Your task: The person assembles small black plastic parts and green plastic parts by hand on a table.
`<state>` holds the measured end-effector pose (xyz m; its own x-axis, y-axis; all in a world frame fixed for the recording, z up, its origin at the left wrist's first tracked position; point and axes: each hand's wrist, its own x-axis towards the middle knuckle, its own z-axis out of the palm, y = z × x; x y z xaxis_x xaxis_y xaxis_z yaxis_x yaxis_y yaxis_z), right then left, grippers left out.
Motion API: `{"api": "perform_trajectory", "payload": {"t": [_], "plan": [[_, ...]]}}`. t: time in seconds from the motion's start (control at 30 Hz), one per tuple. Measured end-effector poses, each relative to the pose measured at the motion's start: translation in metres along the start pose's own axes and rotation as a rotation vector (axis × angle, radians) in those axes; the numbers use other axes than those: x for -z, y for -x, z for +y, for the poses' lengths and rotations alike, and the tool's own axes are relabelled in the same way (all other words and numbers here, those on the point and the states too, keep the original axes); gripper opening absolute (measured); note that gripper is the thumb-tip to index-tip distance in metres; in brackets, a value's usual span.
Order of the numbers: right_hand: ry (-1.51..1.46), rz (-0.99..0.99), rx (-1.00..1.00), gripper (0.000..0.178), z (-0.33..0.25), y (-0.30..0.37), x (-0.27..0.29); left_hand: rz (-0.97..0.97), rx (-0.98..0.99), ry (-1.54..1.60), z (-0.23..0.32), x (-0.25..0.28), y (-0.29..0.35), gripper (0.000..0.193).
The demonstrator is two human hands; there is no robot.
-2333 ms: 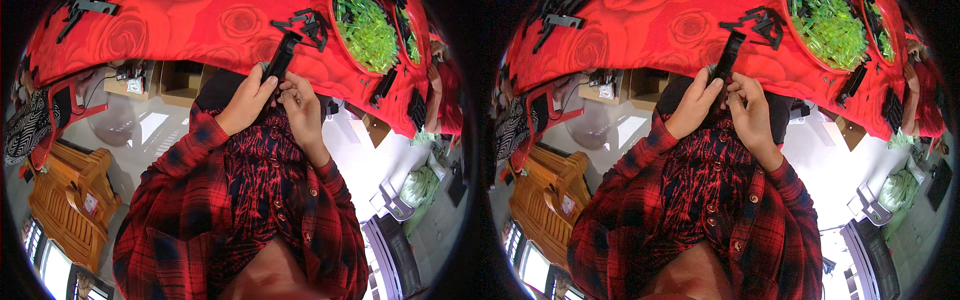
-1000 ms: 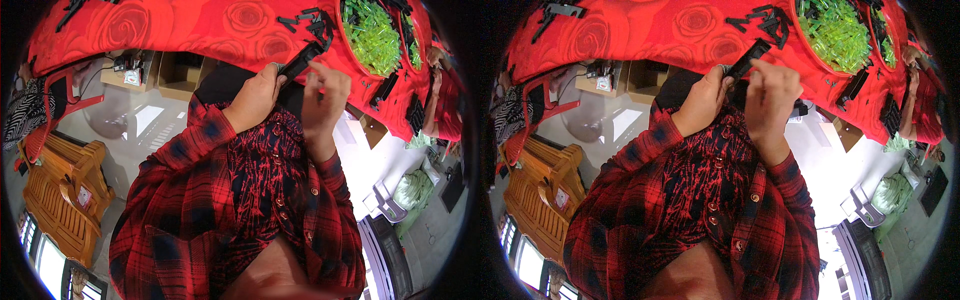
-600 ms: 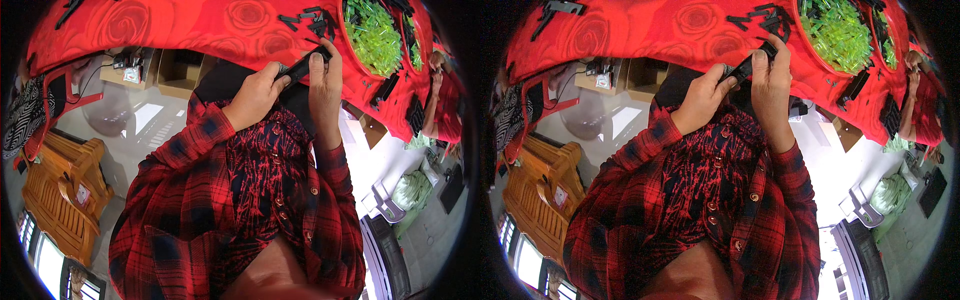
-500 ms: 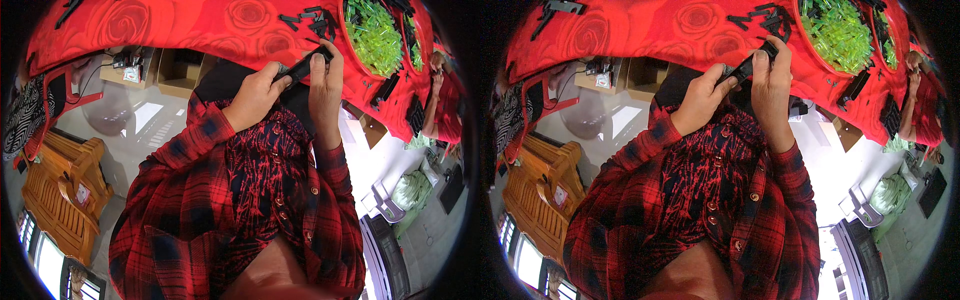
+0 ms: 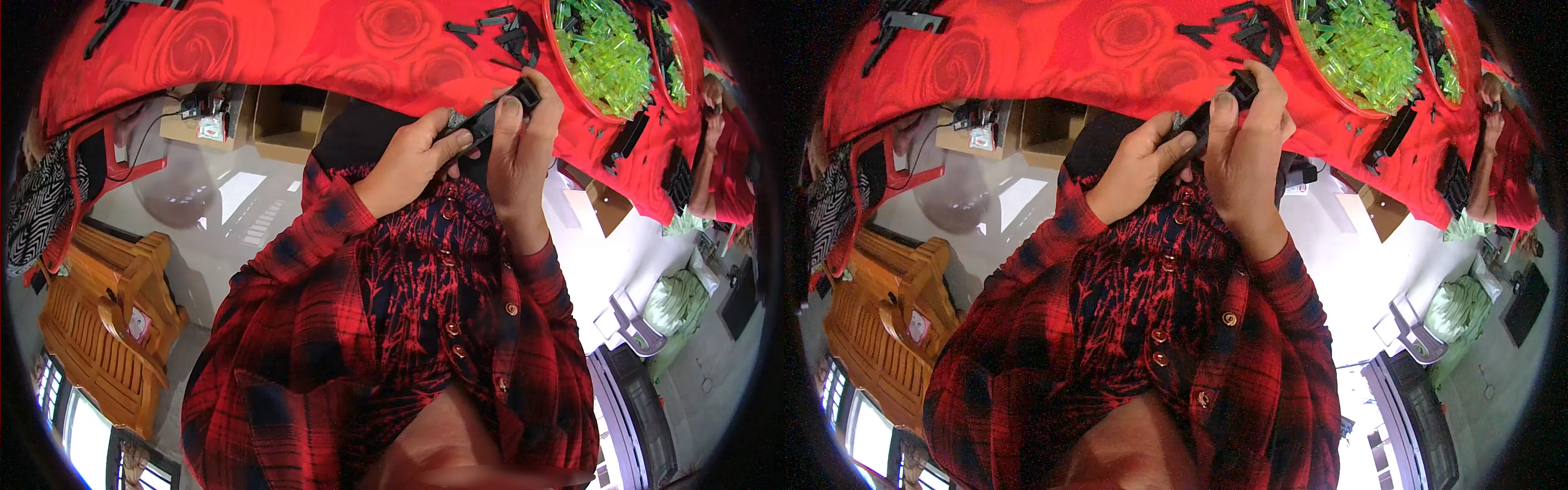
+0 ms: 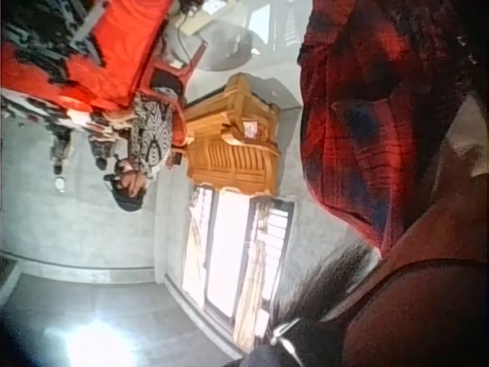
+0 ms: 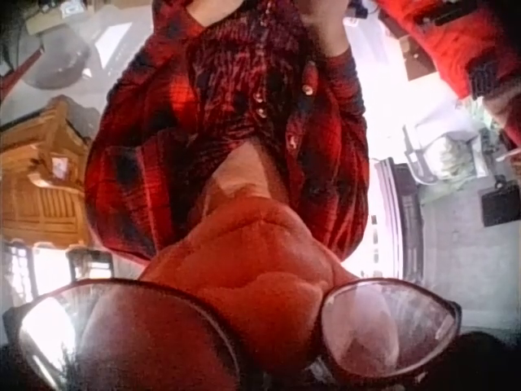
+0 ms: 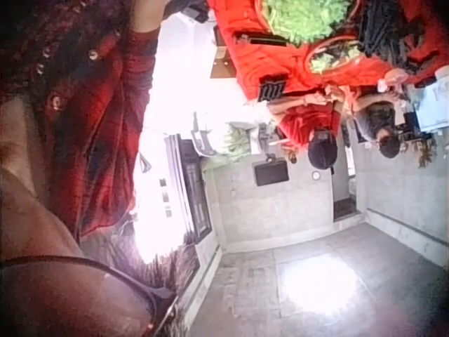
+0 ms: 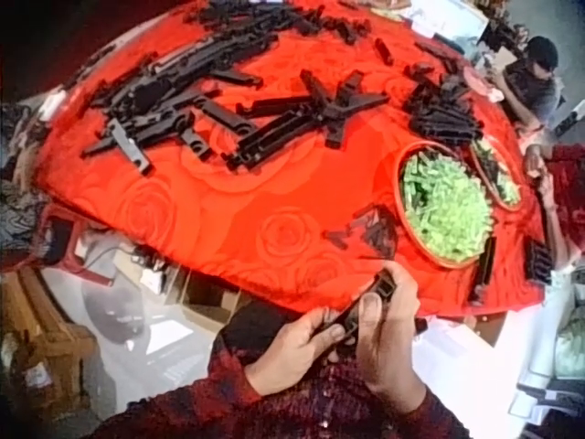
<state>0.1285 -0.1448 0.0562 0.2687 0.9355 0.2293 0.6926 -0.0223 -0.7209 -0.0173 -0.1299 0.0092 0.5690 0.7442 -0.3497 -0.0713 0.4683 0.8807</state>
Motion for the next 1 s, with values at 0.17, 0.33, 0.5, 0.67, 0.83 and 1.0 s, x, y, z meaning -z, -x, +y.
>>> {"api": "perform_trajectory", "payload": {"t": [0.17, 0.33, 0.5, 0.67, 0.83, 1.0], "plan": [[0.005, 0.005, -0.111, 0.037, -0.001, 0.004, 0.001, -0.061, 0.097, 0.098, 0.008, 0.0, 0.0, 0.021], [0.056, 0.005, -0.003, 0.038, -0.004, 0.009, 0.004, -0.07, 0.104, 0.229, 0.005, -0.001, 0.001, 0.022], [-0.012, 0.022, -0.044, 0.047, -0.008, 0.016, 0.005, -0.002, 0.068, 0.27, 0.012, -0.007, 0.005, 0.019], [0.062, 0.016, 0.016, 0.052, -0.018, 0.02, 0.01, 0.064, 0.01, 0.115, 0.018, -0.008, 0.013, 0.015], [0.082, -0.055, 0.055, 0.056, -0.03, 0.026, 0.013, 0.066, -0.026, 0.123, 0.005, -0.005, 0.024, 0.01], [0.114, -0.105, -0.015, 0.056, -0.037, 0.028, 0.013, 0.023, -0.052, 0.097, 0.006, -0.002, 0.027, 0.01]]}}
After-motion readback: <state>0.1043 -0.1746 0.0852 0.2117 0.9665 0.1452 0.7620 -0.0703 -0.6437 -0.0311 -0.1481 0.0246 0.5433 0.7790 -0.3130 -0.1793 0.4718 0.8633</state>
